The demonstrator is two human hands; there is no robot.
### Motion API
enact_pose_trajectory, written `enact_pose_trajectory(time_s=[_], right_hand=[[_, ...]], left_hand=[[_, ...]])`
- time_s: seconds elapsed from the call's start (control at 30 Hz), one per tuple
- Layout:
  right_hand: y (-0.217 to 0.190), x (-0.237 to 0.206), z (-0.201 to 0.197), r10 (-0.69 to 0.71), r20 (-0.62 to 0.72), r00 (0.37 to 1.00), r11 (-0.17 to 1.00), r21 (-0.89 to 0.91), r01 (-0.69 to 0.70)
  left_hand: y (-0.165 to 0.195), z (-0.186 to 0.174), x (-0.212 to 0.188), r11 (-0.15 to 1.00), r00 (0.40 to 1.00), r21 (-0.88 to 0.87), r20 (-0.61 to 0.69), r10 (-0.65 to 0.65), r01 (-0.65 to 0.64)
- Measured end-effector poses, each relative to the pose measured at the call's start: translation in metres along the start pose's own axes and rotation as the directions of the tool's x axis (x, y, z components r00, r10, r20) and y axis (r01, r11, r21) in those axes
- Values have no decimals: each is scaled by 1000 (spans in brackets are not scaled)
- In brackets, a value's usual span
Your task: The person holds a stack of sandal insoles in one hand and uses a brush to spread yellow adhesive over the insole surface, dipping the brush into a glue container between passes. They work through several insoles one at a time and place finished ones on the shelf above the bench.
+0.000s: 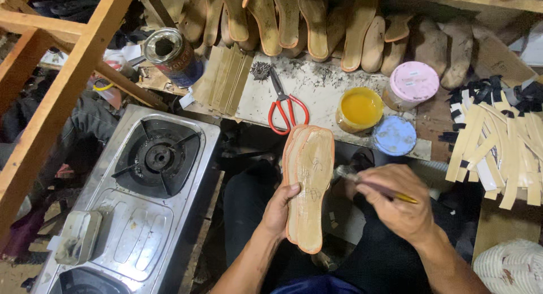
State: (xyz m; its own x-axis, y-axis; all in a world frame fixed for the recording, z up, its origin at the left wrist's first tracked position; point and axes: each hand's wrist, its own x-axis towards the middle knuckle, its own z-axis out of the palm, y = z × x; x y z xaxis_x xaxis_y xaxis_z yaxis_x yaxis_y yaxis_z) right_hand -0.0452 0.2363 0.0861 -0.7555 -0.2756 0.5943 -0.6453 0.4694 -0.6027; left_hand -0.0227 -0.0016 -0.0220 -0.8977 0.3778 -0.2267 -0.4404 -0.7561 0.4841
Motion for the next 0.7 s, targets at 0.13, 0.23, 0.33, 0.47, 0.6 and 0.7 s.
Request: enact_pose_trajectory(time_s=[0.13, 0.23, 0.33, 0.47, 0.6, 0.7], right_hand=[[4, -7, 4, -75, 67, 995, 995, -54, 78], [17, -31, 9, -24, 99, 995, 985, 173, 6], [32, -57, 14, 492, -59, 869, 870, 80, -487], [39, -81, 38, 617, -16, 787, 645, 583, -494], [23, -91, 57, 547, 149, 824, 615, 596, -516], [15, -89, 55, 567, 220, 794, 510, 663, -548]], left_hand=[[-2, 0, 0, 999, 1000, 40, -22, 12, -11], [1, 3, 3, 995, 995, 30, -1, 97, -97], [9, 10, 4, 974, 969, 15, -97, 226, -226], [14, 27, 6, 920, 898, 54, -205, 390, -388], [9, 44, 8, 905, 883, 72, -196, 426, -420], [4, 50, 9, 909, 887, 81, -198, 417, -409]])
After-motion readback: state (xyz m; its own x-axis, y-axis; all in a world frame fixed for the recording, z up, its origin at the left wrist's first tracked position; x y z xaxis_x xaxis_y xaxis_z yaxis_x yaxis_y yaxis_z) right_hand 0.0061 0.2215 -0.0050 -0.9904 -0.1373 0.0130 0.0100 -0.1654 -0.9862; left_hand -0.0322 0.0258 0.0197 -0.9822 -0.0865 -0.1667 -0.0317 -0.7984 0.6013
